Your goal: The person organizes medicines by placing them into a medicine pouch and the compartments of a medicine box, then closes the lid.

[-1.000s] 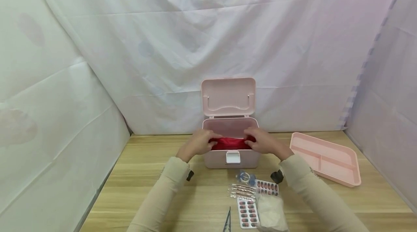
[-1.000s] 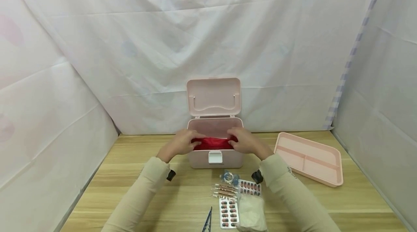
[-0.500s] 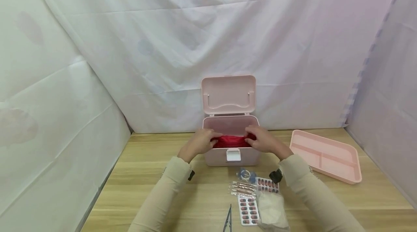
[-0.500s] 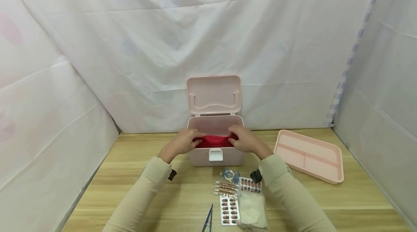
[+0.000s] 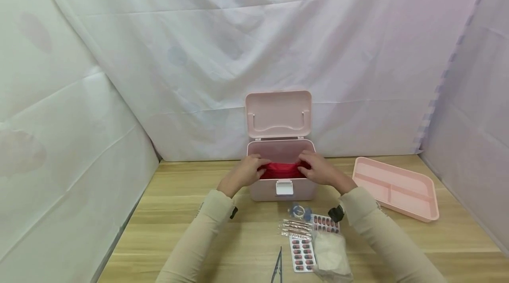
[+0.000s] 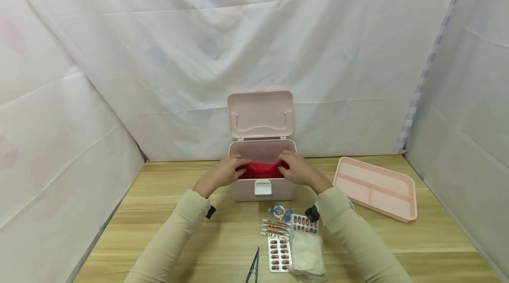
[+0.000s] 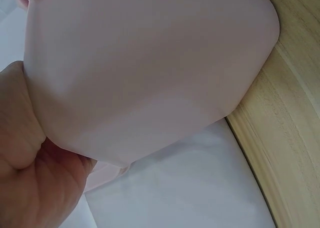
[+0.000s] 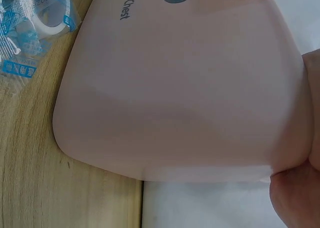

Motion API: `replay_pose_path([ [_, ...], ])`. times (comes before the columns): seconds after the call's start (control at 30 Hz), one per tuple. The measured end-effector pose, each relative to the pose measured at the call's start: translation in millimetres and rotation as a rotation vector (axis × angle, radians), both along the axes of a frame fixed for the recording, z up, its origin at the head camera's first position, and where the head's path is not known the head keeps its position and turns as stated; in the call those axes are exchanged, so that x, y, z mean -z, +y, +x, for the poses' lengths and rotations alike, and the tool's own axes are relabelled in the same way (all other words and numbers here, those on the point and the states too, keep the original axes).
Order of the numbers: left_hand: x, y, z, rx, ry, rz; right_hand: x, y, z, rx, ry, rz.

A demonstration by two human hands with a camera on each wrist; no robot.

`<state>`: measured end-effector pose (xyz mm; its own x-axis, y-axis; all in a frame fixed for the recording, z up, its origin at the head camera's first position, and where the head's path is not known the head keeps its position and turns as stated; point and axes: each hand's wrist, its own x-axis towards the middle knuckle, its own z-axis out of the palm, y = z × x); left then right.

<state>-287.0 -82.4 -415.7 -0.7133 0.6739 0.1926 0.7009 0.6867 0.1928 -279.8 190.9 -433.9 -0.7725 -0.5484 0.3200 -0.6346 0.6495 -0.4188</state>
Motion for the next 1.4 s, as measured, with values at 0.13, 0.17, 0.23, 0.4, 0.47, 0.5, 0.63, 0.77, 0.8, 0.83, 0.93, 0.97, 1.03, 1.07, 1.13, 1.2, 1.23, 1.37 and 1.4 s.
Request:
replay_pose_path([
  [0.13,0.3,1,-1.3,0.010,0.005,0.019,-0.9,1,0.2,0.017,-0.026,0.011],
  [0.17,0.2,1,-1.5,0.011,0.001,0.025,-0.6,1,-0.1,0.016,-0.025,0.014],
  [0.23,0.2,2,-2.1,0.007,-0.010,0.030,-0.1,2,-0.6,0.014,-0.018,0.020],
  [0.4,0.6,5,-4.7,-0.001,-0.040,0.017,-0.1,5,-2.2,0.004,-0.013,0.050],
  [0.47,0.1,6,-5.9,-0.002,-0.055,-0.006,-1.2,6,-2.9,-0.005,-0.014,0.069],
  [0.5,-0.4,6,-6.6,-0.003,-0.065,-0.023,-1.6,6,-3.6,-0.014,-0.006,0.086],
  [0.63,-4.3,7,-8.8,-0.006,-0.106,-0.100,-6.2,5,-7.8,-0.050,-0.013,0.168],
  [0.77,-8.5,9,-11.7,-0.017,-0.149,-0.167,-16.8,0,-11.1,-0.056,-0.098,0.263],
  [0.8,-9.4,10,-12.2,-0.021,-0.157,-0.178,-19.4,-2,-11.9,-0.051,-0.119,0.289],
  [0.83,-9.9,11,-13.1,-0.021,-0.157,-0.187,-21.8,-5,-12.7,-0.043,-0.143,0.311],
  [0.93,-10.5,13,-14.5,-0.027,-0.154,-0.209,-25.0,-11,-15.4,-0.019,-0.171,0.383],
  [0.97,-10.3,14,-14.8,-0.029,-0.150,-0.217,-25.3,-13,-16.3,-0.011,-0.174,0.403],
  [1.03,-9.7,16,-15.3,-0.033,-0.140,-0.230,-24.9,-17,-18.0,0.007,-0.172,0.434],
  [1.07,-9.5,17,-15.3,-0.039,-0.139,-0.236,-24.7,-18,-18.7,0.014,-0.167,0.445],
  [1.13,-9.5,18,-15.3,-0.047,-0.135,-0.240,-24.3,-20,-20.3,0.031,-0.167,0.457],
  [1.2,-9.1,19,-15.2,-0.054,-0.133,-0.245,-23.9,-21,-21.7,0.041,-0.162,0.473],
  [1.23,-9.0,20,-15.2,-0.057,-0.136,-0.246,-23.6,-22,-22.4,0.046,-0.164,0.482],
  [1.37,-9.0,21,-15.2,-0.074,-0.146,-0.246,-22.0,-23,-25.2,0.063,-0.183,0.506],
  [1.4,-9.0,21,-15.2,-0.077,-0.146,-0.243,-21.6,-22,-25.7,0.066,-0.188,0.506],
])
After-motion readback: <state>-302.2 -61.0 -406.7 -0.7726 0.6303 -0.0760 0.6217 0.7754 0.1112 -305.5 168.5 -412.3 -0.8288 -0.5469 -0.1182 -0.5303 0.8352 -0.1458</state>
